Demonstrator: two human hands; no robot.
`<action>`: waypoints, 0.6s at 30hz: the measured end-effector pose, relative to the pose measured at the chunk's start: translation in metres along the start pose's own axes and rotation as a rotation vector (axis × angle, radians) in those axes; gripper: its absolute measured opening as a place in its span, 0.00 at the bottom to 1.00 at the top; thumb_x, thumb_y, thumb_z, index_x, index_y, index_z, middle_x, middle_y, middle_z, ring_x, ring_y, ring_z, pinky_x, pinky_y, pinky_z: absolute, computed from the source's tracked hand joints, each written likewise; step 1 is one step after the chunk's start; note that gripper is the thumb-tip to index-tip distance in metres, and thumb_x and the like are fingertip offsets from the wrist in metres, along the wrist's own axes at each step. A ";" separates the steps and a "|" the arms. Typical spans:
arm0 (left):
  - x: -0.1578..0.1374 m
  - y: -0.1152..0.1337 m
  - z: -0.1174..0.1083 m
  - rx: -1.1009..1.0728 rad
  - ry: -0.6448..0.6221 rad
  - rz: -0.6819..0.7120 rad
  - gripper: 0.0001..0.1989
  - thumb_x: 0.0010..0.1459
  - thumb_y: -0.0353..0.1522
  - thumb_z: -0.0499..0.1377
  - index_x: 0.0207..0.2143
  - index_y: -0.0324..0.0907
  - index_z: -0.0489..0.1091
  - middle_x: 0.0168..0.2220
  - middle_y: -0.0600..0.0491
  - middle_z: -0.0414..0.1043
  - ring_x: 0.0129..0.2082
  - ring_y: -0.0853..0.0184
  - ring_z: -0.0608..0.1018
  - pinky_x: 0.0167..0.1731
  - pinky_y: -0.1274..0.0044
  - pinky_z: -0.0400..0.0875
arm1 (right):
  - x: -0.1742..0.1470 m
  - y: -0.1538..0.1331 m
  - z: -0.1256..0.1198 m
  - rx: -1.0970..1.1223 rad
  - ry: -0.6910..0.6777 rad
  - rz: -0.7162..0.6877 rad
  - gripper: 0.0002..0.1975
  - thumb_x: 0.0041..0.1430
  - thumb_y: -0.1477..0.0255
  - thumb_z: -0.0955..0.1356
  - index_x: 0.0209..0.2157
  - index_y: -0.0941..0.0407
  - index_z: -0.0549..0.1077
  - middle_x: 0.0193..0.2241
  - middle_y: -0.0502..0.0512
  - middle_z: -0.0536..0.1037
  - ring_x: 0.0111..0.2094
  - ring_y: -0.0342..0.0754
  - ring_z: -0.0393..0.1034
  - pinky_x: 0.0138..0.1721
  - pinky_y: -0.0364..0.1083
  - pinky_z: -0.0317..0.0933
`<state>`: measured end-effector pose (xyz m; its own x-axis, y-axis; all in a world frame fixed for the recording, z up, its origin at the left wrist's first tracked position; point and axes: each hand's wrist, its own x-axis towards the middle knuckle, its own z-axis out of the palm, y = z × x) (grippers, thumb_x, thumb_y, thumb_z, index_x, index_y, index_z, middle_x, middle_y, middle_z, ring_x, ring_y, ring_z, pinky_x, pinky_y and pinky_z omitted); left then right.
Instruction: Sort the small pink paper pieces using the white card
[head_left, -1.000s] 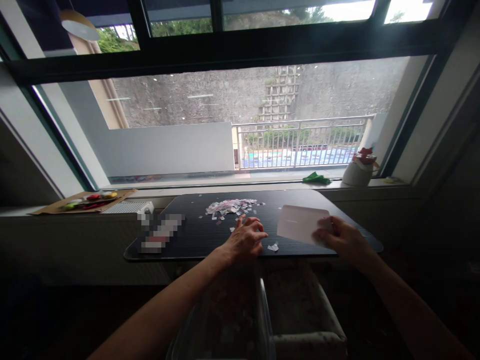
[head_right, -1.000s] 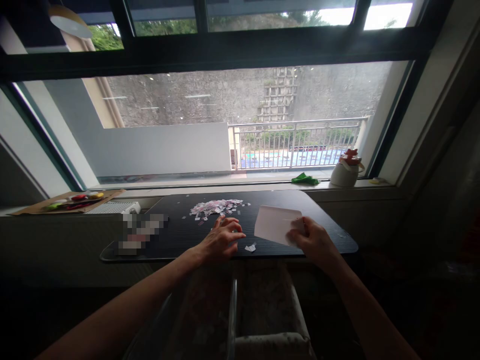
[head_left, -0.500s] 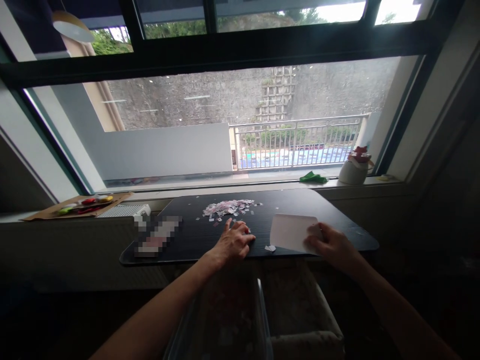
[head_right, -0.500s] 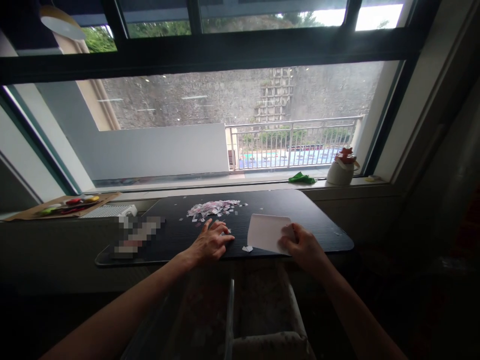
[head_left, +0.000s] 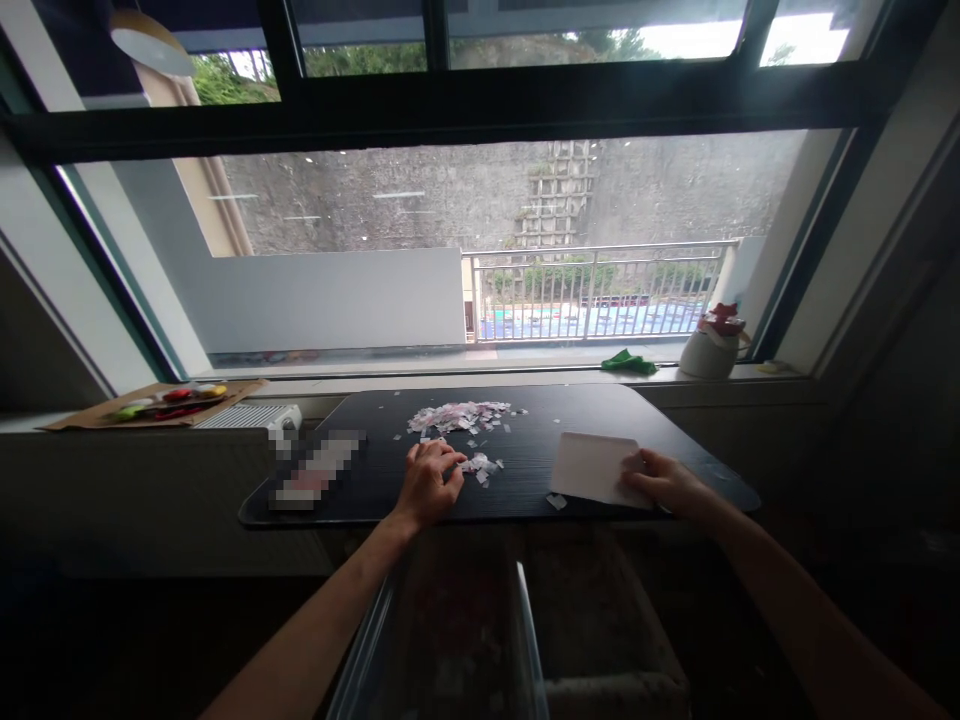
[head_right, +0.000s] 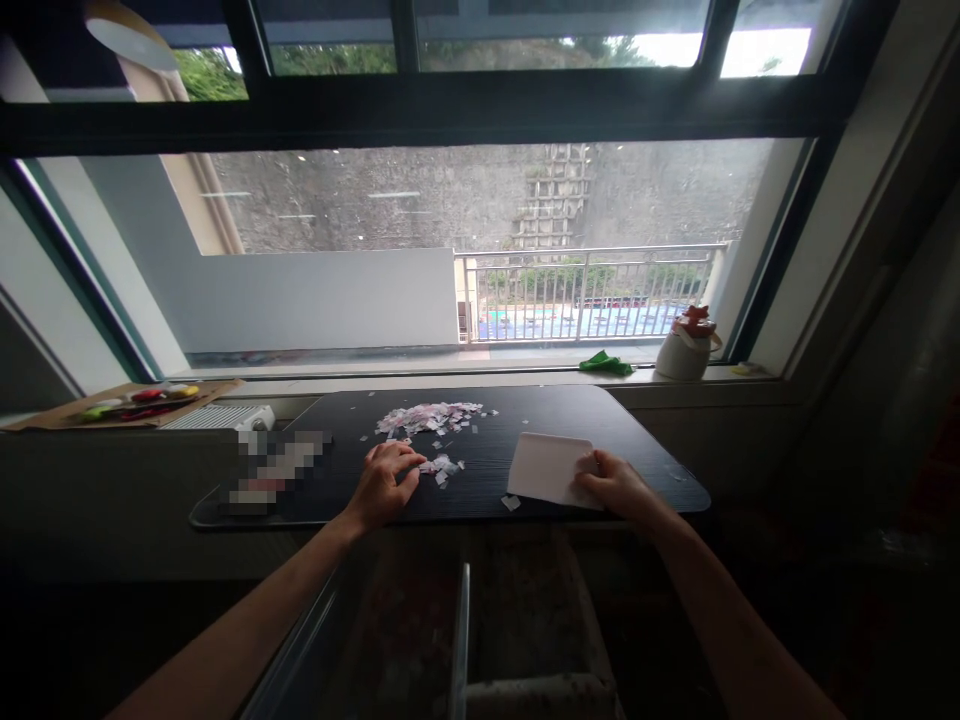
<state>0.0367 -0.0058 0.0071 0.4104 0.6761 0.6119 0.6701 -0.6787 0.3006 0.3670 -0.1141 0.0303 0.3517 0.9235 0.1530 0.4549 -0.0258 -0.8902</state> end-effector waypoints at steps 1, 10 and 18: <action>-0.001 -0.001 0.000 -0.004 0.007 -0.013 0.11 0.52 0.30 0.53 0.34 0.46 0.74 0.36 0.52 0.72 0.45 0.60 0.70 0.55 0.60 0.56 | 0.002 -0.001 0.001 0.031 -0.036 0.032 0.08 0.36 0.70 0.69 0.25 0.55 0.71 0.21 0.50 0.78 0.25 0.48 0.73 0.25 0.44 0.65; -0.002 0.001 -0.002 -0.037 0.008 -0.004 0.12 0.51 0.29 0.52 0.34 0.45 0.74 0.35 0.51 0.73 0.46 0.60 0.70 0.52 0.61 0.59 | -0.005 -0.007 0.003 0.203 -0.201 0.127 0.13 0.34 0.70 0.72 0.26 0.56 0.71 0.23 0.49 0.78 0.26 0.47 0.72 0.28 0.44 0.65; -0.002 0.000 -0.001 -0.070 0.025 -0.072 0.12 0.51 0.28 0.52 0.34 0.44 0.74 0.36 0.51 0.74 0.46 0.60 0.70 0.52 0.62 0.59 | -0.012 -0.011 -0.004 0.224 -0.198 0.078 0.17 0.35 0.65 0.73 0.29 0.57 0.71 0.24 0.51 0.78 0.25 0.47 0.72 0.26 0.44 0.64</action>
<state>0.0356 -0.0070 0.0064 0.3469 0.7168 0.6048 0.6521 -0.6479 0.3938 0.3613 -0.1266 0.0403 0.2023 0.9792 0.0130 0.2330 -0.0352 -0.9718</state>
